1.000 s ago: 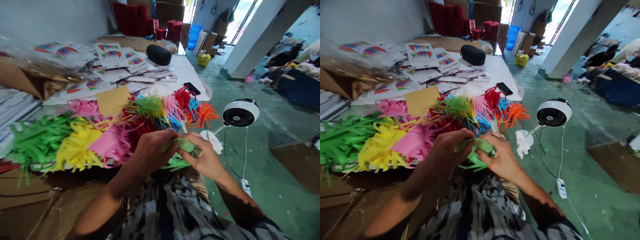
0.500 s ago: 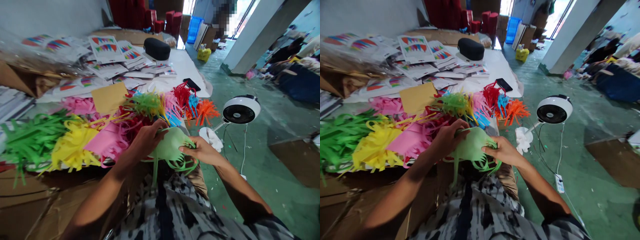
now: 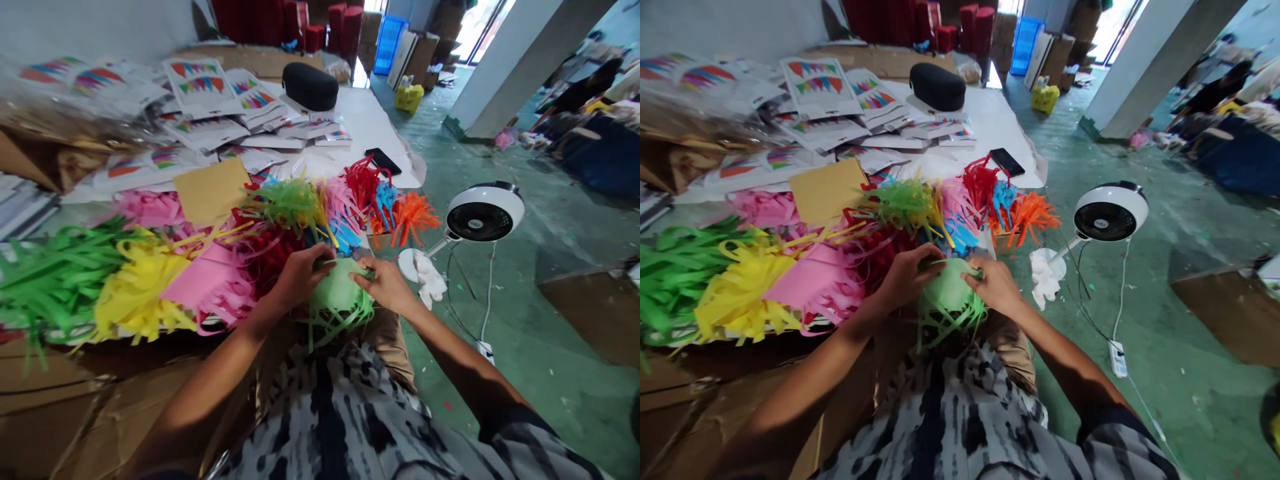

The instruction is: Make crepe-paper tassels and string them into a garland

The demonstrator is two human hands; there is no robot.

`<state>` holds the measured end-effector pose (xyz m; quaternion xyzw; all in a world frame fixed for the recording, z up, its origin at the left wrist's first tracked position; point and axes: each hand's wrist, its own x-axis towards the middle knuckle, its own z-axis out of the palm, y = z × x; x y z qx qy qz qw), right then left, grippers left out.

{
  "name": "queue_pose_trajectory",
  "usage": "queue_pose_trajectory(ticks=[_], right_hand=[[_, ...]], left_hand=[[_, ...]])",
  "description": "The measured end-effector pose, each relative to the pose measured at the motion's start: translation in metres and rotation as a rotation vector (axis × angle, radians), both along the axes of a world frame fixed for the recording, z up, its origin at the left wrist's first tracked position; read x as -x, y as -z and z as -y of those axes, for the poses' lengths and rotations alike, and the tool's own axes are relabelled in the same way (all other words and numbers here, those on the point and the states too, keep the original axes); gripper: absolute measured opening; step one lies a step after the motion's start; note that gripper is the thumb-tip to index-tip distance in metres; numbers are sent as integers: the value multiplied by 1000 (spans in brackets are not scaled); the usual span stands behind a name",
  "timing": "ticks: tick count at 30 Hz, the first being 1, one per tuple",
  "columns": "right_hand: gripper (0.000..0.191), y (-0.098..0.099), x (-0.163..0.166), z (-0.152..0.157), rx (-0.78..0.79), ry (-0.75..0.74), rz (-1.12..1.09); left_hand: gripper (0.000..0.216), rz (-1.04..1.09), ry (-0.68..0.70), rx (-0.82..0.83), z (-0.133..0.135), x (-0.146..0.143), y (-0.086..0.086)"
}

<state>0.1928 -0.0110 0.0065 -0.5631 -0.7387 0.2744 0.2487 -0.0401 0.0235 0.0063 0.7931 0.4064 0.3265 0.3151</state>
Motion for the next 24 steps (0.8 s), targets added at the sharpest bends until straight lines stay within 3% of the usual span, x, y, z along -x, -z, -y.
queue_pose_trajectory(ticks=[4,7,11,15,18,21,24], right_hand=[[6,-2,-10,-7,-18,-30,73],[3,-8,-17,-6,-24,-94,207],[7,-8,-18,3,-75,-80,304],[6,-3,-19,10,-101,-78,336],[9,0,-24,9,-139,-157,328],[31,7,-29,7,-247,-242,317],[39,16,-34,5,-314,-281,327]], left_hand=[[8,10,-18,85,5,-2,-2],[9,-122,17,62,11,-5,-1],[32,-404,20,-38,19,-9,3],[52,-527,33,-67,23,-10,4],[42,-541,66,-78,21,-13,1],[29,-496,115,-110,18,-16,-3],[26,-525,148,-186,19,-15,-6]])
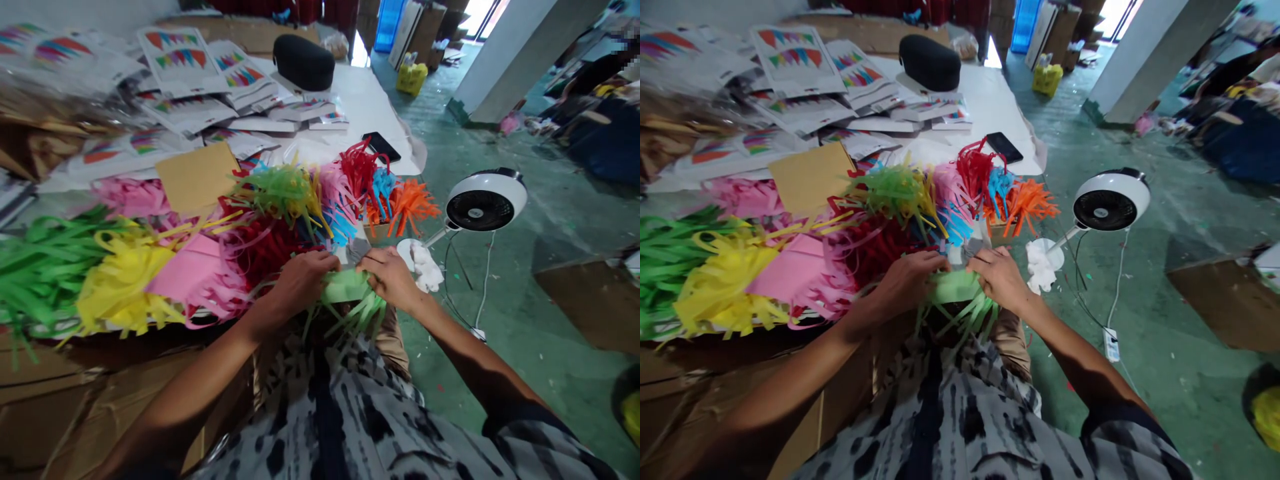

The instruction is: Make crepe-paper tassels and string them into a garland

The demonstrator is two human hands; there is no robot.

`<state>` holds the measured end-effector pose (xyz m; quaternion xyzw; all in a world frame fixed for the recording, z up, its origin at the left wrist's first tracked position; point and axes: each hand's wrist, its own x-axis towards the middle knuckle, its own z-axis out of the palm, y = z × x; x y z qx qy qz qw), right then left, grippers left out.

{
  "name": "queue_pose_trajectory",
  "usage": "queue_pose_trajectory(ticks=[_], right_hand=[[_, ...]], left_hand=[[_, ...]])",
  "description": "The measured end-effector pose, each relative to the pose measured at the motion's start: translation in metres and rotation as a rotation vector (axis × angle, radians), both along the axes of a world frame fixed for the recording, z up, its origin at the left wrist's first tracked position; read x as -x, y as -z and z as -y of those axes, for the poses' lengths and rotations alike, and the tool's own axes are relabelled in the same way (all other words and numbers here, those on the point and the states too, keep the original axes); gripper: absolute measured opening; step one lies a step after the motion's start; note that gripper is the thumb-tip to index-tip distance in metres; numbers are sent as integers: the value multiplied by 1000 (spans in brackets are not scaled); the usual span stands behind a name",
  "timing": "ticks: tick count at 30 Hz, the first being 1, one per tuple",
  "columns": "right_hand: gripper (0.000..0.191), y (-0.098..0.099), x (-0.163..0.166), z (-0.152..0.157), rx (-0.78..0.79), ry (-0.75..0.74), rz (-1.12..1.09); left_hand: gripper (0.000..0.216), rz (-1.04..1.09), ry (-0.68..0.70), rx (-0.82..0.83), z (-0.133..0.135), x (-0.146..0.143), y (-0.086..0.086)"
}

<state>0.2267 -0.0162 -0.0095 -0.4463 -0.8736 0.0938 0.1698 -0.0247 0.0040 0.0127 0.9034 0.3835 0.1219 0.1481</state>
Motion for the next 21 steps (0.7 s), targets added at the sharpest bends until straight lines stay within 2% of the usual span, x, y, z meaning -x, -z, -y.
queue_pose_trajectory(ticks=[5,9,13,17,21], right_hand=[[34,3,-4,3,-49,-41,42],[25,-4,-5,9,-62,-101,81],[29,-11,-2,17,-42,-65,82],[44,-14,0,21,88,106,88],[53,-12,-2,16,205,174,-29]], left_hand=[[33,-28,65,-278,13,8,6],[30,12,201,-425,22,14,11],[21,-26,199,-363,22,17,13],[17,1,77,-251,18,21,19],[32,84,-48,-163,17,22,19]])
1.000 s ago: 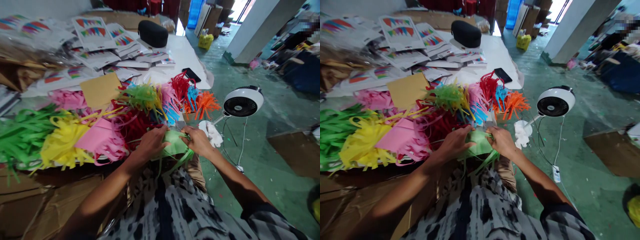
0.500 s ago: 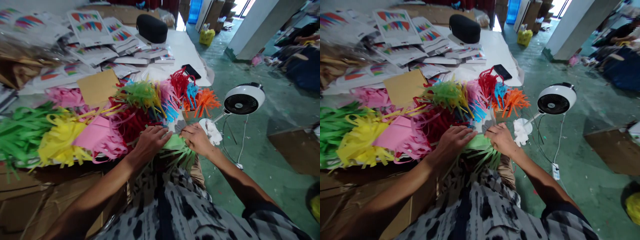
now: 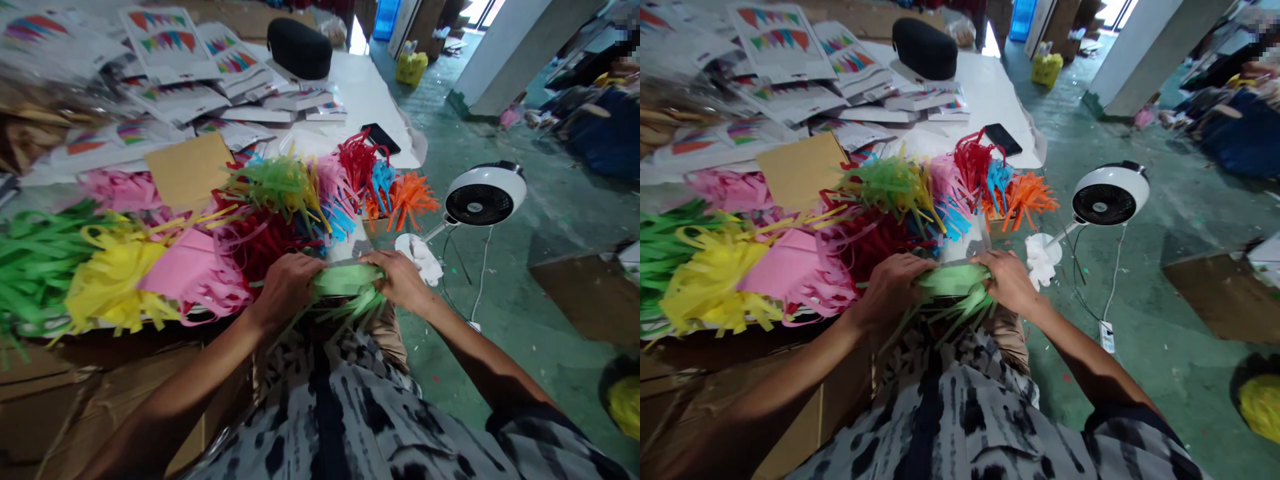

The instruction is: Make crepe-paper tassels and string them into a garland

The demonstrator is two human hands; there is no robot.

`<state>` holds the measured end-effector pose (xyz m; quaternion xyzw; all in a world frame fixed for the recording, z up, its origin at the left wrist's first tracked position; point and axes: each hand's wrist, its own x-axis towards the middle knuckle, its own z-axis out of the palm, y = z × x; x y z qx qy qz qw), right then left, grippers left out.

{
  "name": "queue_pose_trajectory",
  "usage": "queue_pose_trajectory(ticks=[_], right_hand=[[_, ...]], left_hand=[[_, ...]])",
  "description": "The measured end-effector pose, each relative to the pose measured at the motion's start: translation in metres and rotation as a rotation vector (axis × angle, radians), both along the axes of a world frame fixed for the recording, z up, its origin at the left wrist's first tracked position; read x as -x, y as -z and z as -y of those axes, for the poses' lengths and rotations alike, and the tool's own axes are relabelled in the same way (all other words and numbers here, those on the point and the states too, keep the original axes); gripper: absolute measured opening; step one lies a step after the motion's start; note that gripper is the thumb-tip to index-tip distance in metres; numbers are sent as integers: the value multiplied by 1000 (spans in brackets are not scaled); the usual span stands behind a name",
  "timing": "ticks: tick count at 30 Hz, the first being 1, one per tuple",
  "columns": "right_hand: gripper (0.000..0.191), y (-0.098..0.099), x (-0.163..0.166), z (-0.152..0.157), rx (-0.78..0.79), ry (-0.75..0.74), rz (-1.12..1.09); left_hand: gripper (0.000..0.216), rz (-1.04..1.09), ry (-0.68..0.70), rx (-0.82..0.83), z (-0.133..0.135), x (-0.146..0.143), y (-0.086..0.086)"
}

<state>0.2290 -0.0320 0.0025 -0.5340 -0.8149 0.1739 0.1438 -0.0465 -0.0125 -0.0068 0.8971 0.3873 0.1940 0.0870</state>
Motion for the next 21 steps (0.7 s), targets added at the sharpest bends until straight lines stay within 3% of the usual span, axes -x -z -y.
queue_pose_trajectory(ticks=[2,6,11,21], right_hand=[[51,0,0,-4,1,0,-14],[49,-4,3,-8,-69,-48,116],[48,-4,-1,-9,-148,-88,222],[60,-3,-9,-5,-206,-264,51]], left_hand=[[37,-24,-13,-23,1,-3,-3],[24,-107,26,-90,0,-10,-6],[23,-79,-13,-69,-8,-4,3],[20,-186,94,-154,-4,-11,-7]])
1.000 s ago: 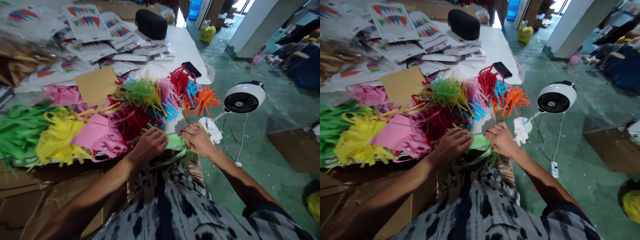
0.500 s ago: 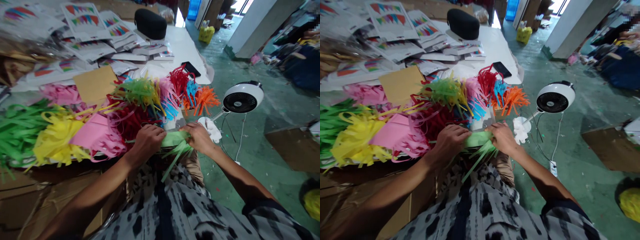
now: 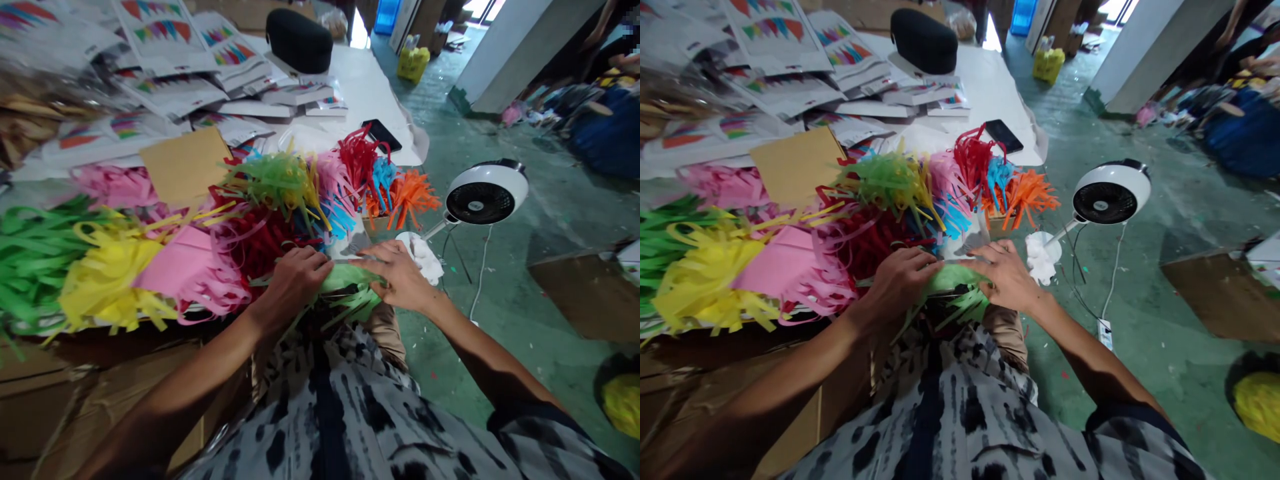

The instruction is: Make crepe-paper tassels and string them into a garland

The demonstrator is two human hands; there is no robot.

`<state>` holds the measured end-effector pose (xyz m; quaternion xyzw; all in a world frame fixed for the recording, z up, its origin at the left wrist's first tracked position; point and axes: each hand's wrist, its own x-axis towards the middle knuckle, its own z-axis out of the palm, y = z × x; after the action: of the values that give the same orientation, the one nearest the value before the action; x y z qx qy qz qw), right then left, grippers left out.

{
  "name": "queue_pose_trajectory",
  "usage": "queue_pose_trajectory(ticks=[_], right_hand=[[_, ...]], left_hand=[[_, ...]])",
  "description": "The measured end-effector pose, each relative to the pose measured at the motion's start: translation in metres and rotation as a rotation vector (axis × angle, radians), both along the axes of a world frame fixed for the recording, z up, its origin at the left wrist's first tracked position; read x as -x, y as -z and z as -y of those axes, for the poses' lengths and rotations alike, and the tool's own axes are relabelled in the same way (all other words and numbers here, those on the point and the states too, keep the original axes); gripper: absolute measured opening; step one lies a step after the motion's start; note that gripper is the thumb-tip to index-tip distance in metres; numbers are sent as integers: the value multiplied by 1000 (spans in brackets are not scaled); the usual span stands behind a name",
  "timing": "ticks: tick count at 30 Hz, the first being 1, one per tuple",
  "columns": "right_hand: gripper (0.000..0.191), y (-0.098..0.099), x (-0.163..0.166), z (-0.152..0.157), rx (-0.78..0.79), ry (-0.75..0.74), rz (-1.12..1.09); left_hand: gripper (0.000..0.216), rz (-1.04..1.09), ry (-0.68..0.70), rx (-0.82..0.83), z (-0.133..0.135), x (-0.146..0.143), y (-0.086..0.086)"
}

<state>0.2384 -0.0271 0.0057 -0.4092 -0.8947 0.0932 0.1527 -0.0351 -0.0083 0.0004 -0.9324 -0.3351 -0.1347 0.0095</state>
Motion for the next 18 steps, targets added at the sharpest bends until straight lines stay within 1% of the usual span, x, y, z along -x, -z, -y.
queue_pose_trajectory(ticks=[4,7,9,11,13,16,18], right_hand=[[41,6,-1,-2,-57,-101,-111],[39,13,-1,-4,-89,-110,-116],[38,16,-2,-5,-103,-115,-100],[37,18,-3,-5,-120,-128,-78],[37,18,-4,-5,-136,-143,-58],[38,17,-6,-4,-144,-165,-19],[39,16,-8,-3,-148,-171,19]], left_hand=[[20,-8,20,-35,-1,2,1],[24,44,62,-141,-1,6,2],[24,82,156,-228,0,8,1],[22,88,269,-267,0,9,0],[19,65,336,-248,-1,10,1],[15,37,336,-178,-2,13,6],[17,37,333,-146,-4,16,11]])
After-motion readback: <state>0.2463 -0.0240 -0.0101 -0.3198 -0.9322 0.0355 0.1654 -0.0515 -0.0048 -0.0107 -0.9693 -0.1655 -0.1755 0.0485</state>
